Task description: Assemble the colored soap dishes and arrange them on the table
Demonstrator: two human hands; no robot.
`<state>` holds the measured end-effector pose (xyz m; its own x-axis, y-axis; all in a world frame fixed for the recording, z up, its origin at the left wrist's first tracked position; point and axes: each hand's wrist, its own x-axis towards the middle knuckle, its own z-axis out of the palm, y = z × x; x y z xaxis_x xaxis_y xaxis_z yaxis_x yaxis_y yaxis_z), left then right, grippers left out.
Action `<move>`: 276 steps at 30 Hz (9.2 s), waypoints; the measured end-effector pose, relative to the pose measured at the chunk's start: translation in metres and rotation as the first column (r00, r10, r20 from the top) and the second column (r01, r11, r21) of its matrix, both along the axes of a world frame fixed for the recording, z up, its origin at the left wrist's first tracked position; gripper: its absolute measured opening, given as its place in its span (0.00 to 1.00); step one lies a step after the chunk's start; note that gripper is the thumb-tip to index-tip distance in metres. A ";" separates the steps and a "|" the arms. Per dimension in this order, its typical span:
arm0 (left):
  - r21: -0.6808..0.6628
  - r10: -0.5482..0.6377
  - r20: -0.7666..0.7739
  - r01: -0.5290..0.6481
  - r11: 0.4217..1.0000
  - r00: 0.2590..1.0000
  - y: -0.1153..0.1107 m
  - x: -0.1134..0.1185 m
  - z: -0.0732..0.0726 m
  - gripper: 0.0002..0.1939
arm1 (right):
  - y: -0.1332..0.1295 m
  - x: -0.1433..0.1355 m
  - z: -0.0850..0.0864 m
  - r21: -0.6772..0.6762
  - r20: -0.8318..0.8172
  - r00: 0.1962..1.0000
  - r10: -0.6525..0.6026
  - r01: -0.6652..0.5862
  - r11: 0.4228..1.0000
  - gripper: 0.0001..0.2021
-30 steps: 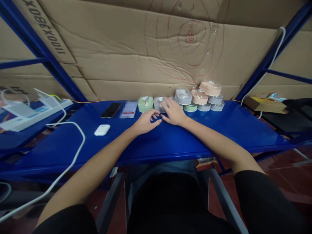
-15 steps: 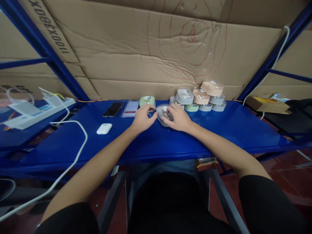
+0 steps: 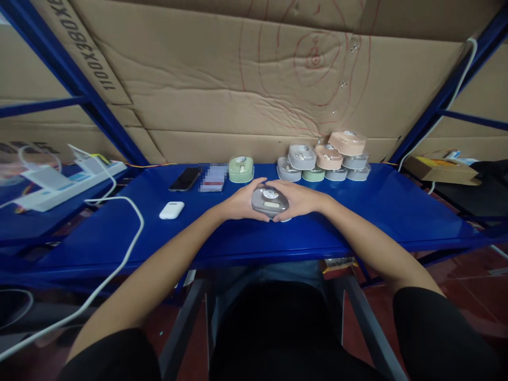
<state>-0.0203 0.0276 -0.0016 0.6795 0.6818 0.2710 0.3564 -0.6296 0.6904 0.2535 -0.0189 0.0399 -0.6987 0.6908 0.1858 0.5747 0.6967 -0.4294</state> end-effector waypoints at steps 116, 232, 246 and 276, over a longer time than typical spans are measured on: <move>-0.011 0.039 -0.001 -0.039 0.999 0.999 -0.011 0.016 -0.002 0.51 | -0.020 0.020 -0.007 0.068 0.069 0.992 -0.108 0.104 0.992 0.52; 0.043 0.001 -0.161 0.006 0.999 0.987 -0.016 -0.004 0.028 0.52 | -0.011 0.045 0.015 0.210 -0.077 0.993 -0.088 0.102 0.972 0.22; 0.066 0.131 -0.008 -0.130 0.989 0.991 -0.010 -0.008 0.028 0.51 | -0.012 0.028 0.006 0.345 -0.331 0.934 -0.131 0.249 0.905 0.20; 0.013 0.011 -0.162 -0.009 1.000 0.987 -0.013 0.001 0.020 0.52 | 0.004 0.063 0.015 0.081 0.406 0.767 -0.497 0.512 0.855 0.33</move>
<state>-0.0197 0.0151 0.0188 0.7083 0.6861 0.1661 0.4696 -0.6337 0.6148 0.3161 -0.0149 0.0551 -0.2542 0.9654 -0.0588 0.9636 0.2475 -0.1014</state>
